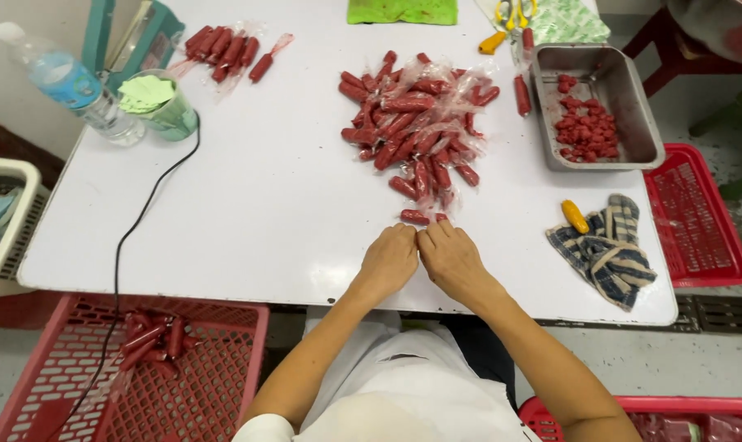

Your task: The person is packaging small red sausages by hand. They pick up sausages from a pile on a white table, place them into clear plastic bags, and then move the filled bags into a red basket. A heat sealer is visible on the table but is not used in the clip.

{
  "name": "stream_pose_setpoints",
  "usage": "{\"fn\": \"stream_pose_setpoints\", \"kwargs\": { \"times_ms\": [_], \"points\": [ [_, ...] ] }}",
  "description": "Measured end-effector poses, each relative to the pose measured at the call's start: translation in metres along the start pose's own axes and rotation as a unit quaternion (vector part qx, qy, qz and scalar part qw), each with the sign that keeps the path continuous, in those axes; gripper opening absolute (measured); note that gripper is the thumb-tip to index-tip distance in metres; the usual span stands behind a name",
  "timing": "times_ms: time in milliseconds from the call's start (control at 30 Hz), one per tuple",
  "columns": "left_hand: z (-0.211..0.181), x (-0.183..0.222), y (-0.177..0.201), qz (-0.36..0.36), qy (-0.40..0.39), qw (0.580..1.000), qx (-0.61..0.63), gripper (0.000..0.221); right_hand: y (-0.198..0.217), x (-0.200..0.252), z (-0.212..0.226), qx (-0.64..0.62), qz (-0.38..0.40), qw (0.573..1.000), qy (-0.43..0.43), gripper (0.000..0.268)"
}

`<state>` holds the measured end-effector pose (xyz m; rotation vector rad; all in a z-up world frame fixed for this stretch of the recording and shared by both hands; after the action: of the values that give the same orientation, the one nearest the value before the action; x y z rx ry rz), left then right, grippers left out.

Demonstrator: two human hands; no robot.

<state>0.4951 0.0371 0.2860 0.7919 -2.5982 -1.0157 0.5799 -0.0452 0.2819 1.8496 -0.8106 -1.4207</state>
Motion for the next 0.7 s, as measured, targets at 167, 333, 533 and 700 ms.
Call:
{"fn": "stream_pose_setpoints", "kwargs": {
  "times_ms": [167,333,533,700],
  "points": [
    [-0.003,-0.015,-0.041,0.004,0.032,0.996,0.08,0.035,0.024,0.003,-0.036,-0.122,-0.016,0.992,0.033,0.014],
    [-0.054,-0.021,-0.064,0.108,0.115,0.79,0.592,0.026,0.074,0.009,-0.096,-0.134,-0.075,0.982,0.112,0.016],
    [-0.094,0.014,-0.002,0.158,0.111,0.819,0.54,0.027,0.136,-0.019,-0.126,-0.09,-0.062,0.981,0.16,0.018],
    [-0.017,0.022,0.013,0.042,0.051,0.811,0.582,0.037,0.118,-0.006,-0.225,-0.033,-0.2,0.979,-0.004,0.022]
  ]
}}
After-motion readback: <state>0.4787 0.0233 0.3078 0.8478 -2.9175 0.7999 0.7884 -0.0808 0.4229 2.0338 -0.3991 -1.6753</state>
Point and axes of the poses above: each hand's wrist, its own x-axis away from the middle knuckle, its own y-axis out of the back of the hand, z = x × y, the point moved 7 cm from there along -x, towards the middle knuckle, and after that the axes turned 1 degree about -y, right-handed, at the moved point
